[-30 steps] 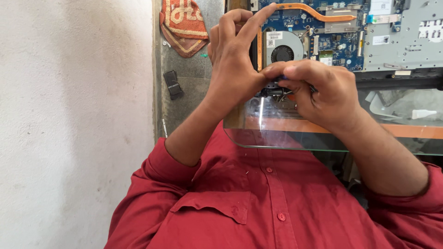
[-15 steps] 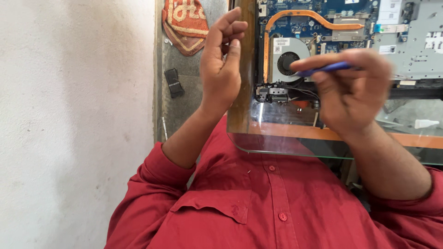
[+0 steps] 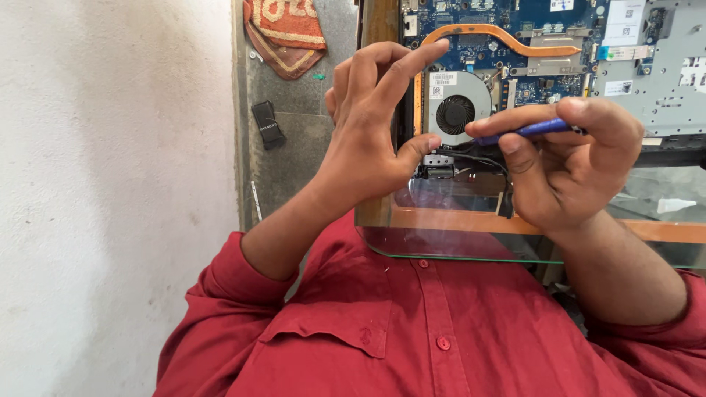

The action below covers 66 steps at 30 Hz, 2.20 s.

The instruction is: The person uses a blue screwdriver to remove and reinstall screws on a laptop motherboard, focusing on the area around the cooling fan and heat sink. They repeatedly adjust small components and connectors with both hands while the laptop remains open on a glass surface.

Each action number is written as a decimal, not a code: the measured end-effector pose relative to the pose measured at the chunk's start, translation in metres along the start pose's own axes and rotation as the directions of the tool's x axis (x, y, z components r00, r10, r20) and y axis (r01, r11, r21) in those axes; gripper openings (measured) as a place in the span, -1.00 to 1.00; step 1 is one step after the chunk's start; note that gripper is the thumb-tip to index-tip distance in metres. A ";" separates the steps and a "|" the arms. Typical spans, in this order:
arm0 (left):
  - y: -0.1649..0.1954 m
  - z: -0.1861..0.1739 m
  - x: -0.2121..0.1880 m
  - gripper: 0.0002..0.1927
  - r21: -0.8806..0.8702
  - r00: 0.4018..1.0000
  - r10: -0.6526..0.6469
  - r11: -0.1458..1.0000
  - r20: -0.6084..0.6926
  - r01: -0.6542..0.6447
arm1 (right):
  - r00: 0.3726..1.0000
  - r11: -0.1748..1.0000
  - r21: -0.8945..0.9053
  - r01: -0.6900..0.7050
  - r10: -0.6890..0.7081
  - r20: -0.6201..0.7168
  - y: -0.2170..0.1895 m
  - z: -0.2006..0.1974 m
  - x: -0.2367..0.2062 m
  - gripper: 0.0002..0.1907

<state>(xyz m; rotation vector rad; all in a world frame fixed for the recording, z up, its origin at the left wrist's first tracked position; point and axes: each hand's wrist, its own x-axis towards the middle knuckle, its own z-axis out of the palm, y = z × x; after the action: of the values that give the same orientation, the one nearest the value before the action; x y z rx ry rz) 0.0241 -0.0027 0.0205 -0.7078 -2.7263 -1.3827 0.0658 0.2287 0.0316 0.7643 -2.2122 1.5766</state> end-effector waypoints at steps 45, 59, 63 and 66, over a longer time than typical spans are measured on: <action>-0.011 -0.008 0.004 -0.03 -0.051 1.000 0.024 0.998 0.005 -0.024 | 0.978 0.927 -0.317 0.201 -0.170 0.124 -0.006 0.015 0.013 -0.25; -0.024 -0.010 -0.009 0.00 -0.173 0.992 0.101 0.981 0.078 -0.087 | 0.999 0.998 -0.037 0.048 -0.049 0.000 0.006 -0.010 -0.022 -0.24; -0.020 -0.007 -0.010 0.04 -0.124 0.992 0.062 0.991 0.111 -0.049 | 0.999 0.997 -0.080 0.017 -0.014 0.032 0.006 -0.011 -0.023 -0.21; -0.021 -0.008 -0.012 0.03 -0.140 0.991 0.078 0.988 0.112 -0.062 | 0.998 0.992 -0.119 0.046 -0.040 0.045 0.007 -0.014 -0.022 -0.21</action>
<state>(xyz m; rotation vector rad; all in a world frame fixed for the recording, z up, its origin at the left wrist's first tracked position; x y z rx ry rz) 0.0247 -0.0242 0.0066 -0.9112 -2.6819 -1.5715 0.0787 0.2486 0.0194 0.8113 -2.2814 1.4049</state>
